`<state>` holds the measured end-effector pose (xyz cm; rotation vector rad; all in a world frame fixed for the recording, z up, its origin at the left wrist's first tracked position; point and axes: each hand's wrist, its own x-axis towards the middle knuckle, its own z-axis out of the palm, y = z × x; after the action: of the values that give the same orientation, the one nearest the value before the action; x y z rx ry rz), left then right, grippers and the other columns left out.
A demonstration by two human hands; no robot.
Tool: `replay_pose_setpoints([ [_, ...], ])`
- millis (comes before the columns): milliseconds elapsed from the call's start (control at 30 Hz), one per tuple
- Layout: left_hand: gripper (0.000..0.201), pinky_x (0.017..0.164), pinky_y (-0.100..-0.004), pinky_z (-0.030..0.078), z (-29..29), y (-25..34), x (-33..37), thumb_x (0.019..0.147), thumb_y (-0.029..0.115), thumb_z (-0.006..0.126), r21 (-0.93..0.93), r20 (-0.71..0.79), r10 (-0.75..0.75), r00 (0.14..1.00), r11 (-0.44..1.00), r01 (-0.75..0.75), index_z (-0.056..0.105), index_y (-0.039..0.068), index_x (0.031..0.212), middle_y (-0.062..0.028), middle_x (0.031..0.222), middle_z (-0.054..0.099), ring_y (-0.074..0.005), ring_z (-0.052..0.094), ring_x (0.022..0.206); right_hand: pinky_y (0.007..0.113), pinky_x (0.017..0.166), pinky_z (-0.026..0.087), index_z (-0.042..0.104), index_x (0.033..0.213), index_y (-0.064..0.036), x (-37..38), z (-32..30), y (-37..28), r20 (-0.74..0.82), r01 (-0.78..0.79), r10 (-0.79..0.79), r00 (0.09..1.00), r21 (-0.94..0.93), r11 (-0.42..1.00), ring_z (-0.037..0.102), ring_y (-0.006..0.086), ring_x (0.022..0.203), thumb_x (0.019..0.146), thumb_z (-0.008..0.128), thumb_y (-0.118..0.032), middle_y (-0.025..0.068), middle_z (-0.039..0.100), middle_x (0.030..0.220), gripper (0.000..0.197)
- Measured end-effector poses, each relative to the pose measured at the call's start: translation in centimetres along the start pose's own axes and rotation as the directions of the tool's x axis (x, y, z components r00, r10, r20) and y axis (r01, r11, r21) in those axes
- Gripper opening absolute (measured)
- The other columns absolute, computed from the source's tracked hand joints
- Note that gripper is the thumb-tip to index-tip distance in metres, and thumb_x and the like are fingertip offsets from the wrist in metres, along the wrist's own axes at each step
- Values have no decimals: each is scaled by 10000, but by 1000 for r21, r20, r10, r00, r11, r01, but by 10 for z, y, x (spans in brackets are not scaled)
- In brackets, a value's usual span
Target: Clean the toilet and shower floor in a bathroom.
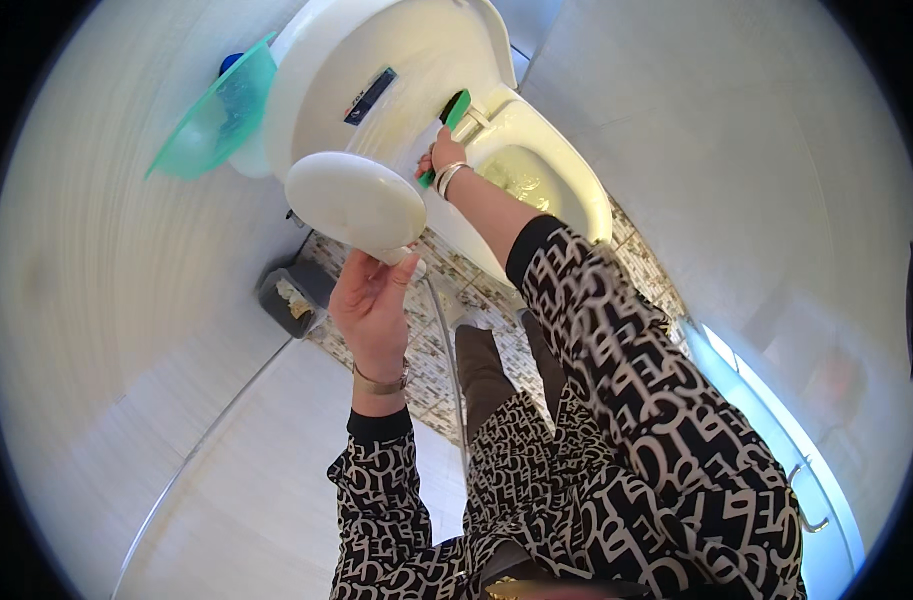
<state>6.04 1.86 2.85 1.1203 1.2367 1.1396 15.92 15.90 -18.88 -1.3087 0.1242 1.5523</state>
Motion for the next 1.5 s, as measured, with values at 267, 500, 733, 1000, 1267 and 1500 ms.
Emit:
replay_pose_setpoints([
  [267, 337, 850, -301, 478, -11, 33, -8, 835, -46, 597, 21, 28, -16, 999, 1000, 15, 532, -35, 1166, -123, 1050, 632, -200, 609, 989, 285, 349, 344, 445, 669, -85, -79, 27, -17, 298, 498, -452, 841, -98, 862, 402, 122, 385, 935, 434, -416, 16, 415, 509, 424],
  [500, 329, 842, -322, 487, -34, 67, -6, 819, -82, 590, 35, 67, 121, 990, 992, -123, 543, -38, 1142, -133, 1036, 631, -209, 611, 964, 279, 355, 339, 511, 669, -68, -111, -27, -77, -11, 544, -562, 827, -237, 805, 417, 102, 413, 917, 507, -372, 1, 435, 506, 393],
  [733, 310, 824, -303, 488, -96, 105, 12, 823, -67, 589, -36, 21, 58, 998, 998, -57, 554, -28, 1129, -116, 1035, 632, -186, 611, 939, 276, 449, 334, 619, 844, -21, -173, 74, -183, 433, 830, -827, 359, -553, 71, 348, 84, 487, 874, 603, -270, 22, 452, 530, 252],
  [1000, 289, 794, -280, 488, -115, 106, -19, 836, -44, 589, 7, -11, -3, 1000, 1000, 3, 554, -39, 1123, -90, 996, 635, -149, 596, 914, 306, 525, 440, 654, 1001, -72, -222, 146, -182, 894, 953, -439, 95, -209, -219, 553, 212, 541, 798, 678, -188, 112, 607, 674, 235],
  [1267, 316, 813, -276, 482, -146, 116, -31, 838, -46, 587, -60, -47, -39, 998, 998, 37, 542, -34, 1151, -90, 997, 640, -149, 597, 931, 390, 606, 457, 625, 872, -101, -223, 179, -181, 982, 826, -20, 188, -169, -537, 596, 280, 671, 721, 700, -220, 89, 610, 739, 206],
  [1500, 311, 829, -280, 476, -153, 114, -19, 842, -35, 590, -22, -81, -40, 996, 999, 38, 545, -27, 1150, -86, 1007, 638, -150, 597, 947, 399, 617, 490, 551, 765, -66, -219, 153, -145, 982, 695, -12, 190, -143, -704, 609, 277, 739, 703, 570, -89, 93, 586, 732, 69],
])
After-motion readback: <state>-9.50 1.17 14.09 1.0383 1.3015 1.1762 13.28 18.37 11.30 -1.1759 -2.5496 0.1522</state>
